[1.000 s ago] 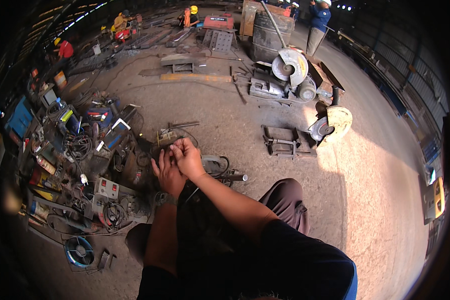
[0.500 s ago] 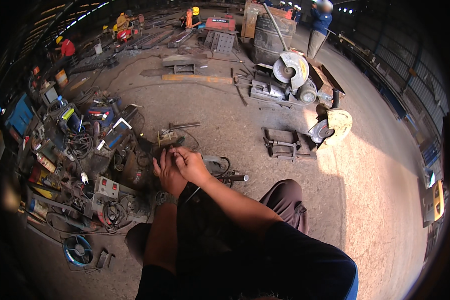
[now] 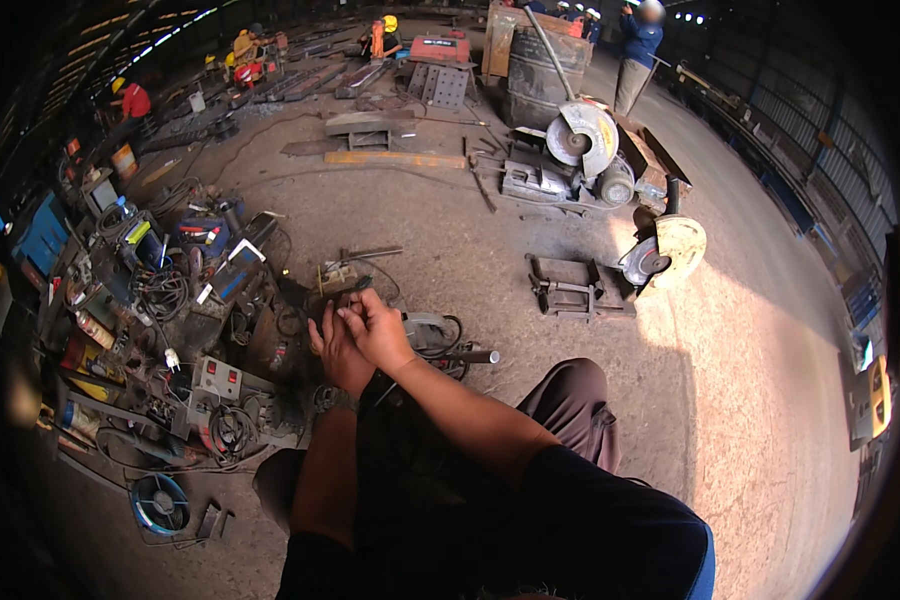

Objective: The person unpacks a new fan blade and then sits on the floor to work on a small orange power tool. They use a hex key to remove screws and open the casing, then manipulate internal wires and components.

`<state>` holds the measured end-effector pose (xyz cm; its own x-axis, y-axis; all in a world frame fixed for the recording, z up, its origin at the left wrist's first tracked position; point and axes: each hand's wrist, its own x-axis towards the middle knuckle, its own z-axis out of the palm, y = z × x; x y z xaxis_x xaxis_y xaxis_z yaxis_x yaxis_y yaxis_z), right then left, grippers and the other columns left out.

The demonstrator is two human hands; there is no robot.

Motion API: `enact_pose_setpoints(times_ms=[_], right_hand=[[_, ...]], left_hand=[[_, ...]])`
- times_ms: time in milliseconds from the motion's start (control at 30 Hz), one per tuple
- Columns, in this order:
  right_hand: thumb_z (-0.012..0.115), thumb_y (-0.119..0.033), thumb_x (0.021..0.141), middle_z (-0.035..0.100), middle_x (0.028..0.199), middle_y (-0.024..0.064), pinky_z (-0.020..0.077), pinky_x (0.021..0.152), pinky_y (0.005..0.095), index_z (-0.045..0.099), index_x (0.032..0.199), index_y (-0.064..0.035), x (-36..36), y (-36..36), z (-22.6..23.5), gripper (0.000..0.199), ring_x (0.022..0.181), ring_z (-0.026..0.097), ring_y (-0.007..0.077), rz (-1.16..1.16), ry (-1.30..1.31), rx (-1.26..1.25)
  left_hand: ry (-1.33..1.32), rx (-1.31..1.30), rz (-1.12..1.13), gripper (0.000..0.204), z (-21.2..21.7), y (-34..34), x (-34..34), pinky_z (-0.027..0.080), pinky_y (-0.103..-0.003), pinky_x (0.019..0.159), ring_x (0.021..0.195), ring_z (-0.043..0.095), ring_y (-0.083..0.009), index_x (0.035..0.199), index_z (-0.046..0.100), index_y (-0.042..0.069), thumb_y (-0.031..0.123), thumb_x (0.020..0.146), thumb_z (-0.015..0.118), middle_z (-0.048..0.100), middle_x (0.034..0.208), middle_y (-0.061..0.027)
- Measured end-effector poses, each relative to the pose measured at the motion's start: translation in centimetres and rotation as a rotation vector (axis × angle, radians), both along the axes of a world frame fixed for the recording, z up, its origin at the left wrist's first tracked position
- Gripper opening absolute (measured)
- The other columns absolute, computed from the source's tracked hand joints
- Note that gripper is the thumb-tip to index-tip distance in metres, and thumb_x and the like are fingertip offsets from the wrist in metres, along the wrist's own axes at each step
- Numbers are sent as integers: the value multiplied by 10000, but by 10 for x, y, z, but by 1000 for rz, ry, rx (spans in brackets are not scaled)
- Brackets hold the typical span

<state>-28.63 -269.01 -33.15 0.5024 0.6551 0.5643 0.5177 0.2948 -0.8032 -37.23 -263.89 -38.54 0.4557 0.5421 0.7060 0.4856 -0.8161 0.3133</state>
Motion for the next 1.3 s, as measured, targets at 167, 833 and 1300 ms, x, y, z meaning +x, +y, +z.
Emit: enact_pose_setpoints(times_ms=[167, 833, 1300], right_hand=[[720, -108, 943, 716, 989, 231, 572, 799, 495, 667, 1076, -31, 24, 2, 8, 163, 959, 702, 453, 120, -313, 18], [609, -160, 1077, 763, 951, 158, 575, 794, 368, 674, 1081, -7, 13, 1, -5, 166, 862, 756, 265, 199, 299, -49], [695, -138, 1016, 750, 831, 163, 591, 708, 417, 579, 1094, -27, 4, 9, 0, 178, 797, 770, 342, -28, 129, -9]], left_hand=[[43, 17, 9, 589, -11, 6, 3, 166, -663, 1233, 1501, 403, -350, 1476, 535, 67, 299, 952, 672, 522, 1542, -115], [59, 0, 43, 599, -4, 0, 4, 187, -680, 1222, 1494, 412, -362, 1452, 586, 74, 345, 927, 687, 533, 1539, -94], [47, -33, 1, 648, 3, 0, 0, 181, -675, 1224, 1490, 410, -373, 1492, 529, 75, 342, 925, 696, 516, 1542, -126]])
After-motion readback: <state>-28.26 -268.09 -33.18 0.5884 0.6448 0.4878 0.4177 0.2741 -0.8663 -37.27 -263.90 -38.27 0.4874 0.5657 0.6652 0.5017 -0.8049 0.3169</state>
